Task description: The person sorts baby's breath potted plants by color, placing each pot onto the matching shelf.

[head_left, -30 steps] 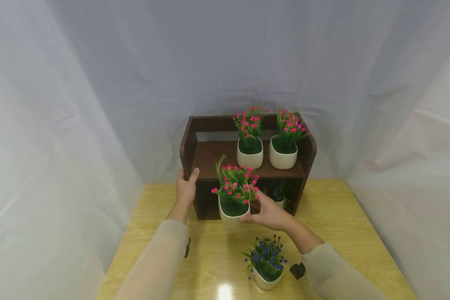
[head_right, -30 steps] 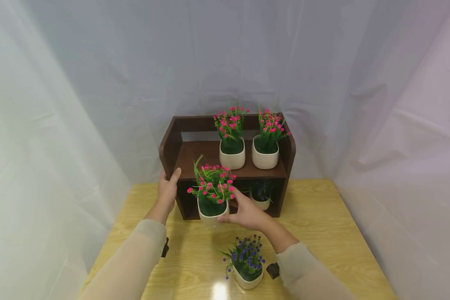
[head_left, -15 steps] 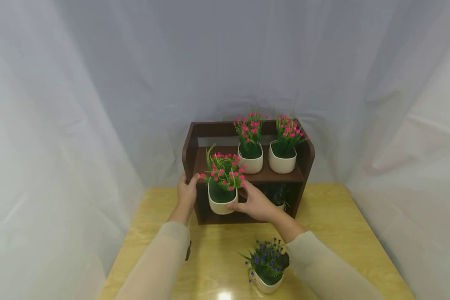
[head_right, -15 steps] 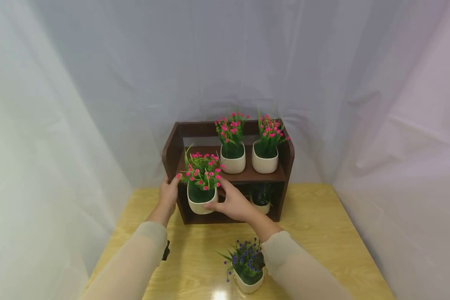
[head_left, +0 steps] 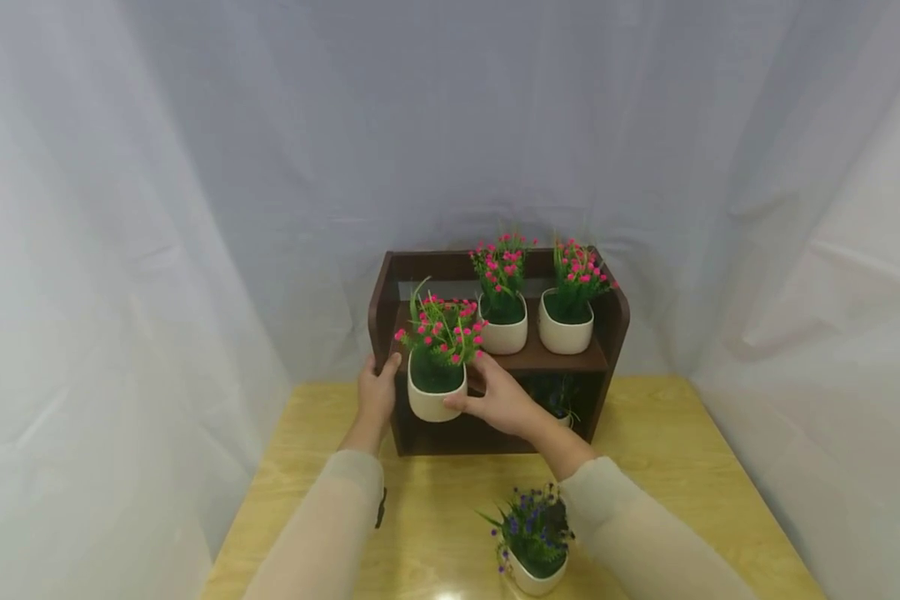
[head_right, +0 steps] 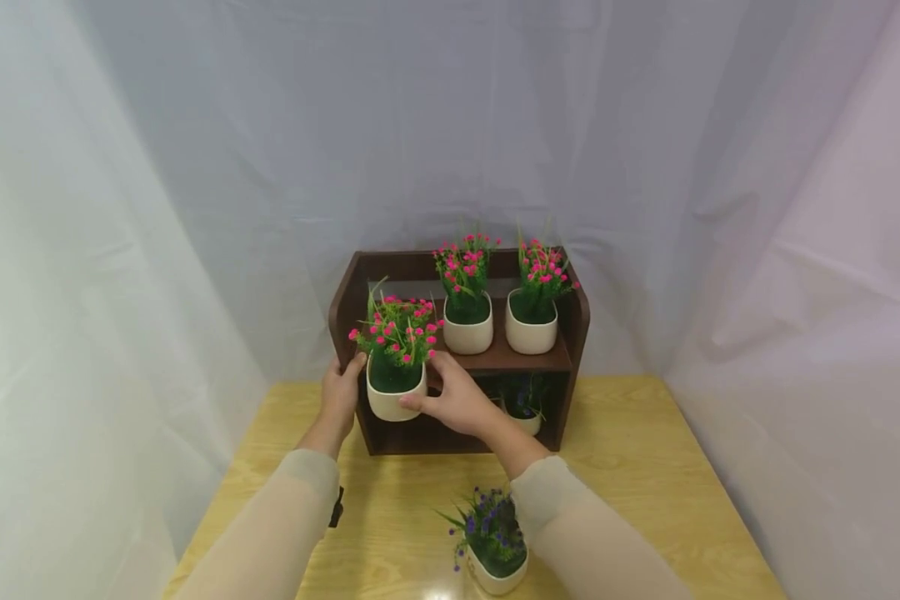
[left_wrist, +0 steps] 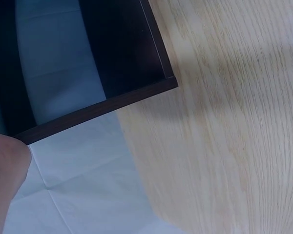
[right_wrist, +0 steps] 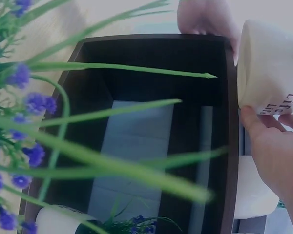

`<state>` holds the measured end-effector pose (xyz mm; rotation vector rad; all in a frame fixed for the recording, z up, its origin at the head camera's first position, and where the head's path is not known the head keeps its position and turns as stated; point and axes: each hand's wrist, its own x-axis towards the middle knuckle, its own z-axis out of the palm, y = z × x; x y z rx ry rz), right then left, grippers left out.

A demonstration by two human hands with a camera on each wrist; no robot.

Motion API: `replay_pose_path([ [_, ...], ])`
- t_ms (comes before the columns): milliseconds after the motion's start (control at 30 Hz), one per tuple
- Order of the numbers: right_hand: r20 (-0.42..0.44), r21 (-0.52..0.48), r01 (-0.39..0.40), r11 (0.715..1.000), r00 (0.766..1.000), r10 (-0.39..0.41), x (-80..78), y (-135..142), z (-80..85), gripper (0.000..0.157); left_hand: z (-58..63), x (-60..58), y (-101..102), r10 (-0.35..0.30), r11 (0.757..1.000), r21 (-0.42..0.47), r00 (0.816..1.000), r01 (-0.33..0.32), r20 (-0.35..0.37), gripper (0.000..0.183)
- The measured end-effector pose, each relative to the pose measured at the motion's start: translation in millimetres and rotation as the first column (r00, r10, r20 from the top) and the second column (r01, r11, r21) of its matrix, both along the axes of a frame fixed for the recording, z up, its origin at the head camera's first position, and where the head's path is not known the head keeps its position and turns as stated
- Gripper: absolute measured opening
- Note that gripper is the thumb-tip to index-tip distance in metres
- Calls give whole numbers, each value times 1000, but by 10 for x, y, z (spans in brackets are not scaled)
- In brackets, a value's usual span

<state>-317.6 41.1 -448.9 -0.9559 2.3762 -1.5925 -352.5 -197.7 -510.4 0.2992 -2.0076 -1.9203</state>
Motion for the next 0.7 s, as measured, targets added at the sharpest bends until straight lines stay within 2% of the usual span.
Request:
replay_pose_path([
  [267,47,26,62,998,997,-63,-100,-58,48,92,11,17,6,-2,999,33,1000,2,-16,46],
  [533,24,41,129,991,991,-130,-229,-165,73,93,-32,-13,-3,25,1000,-16,1000,-25,8,43],
  [700,1,71,140,988,990,-141,-288,-199,90,93,-42,-23,-3,25,1000,-12,1000,-25,-2,43],
])
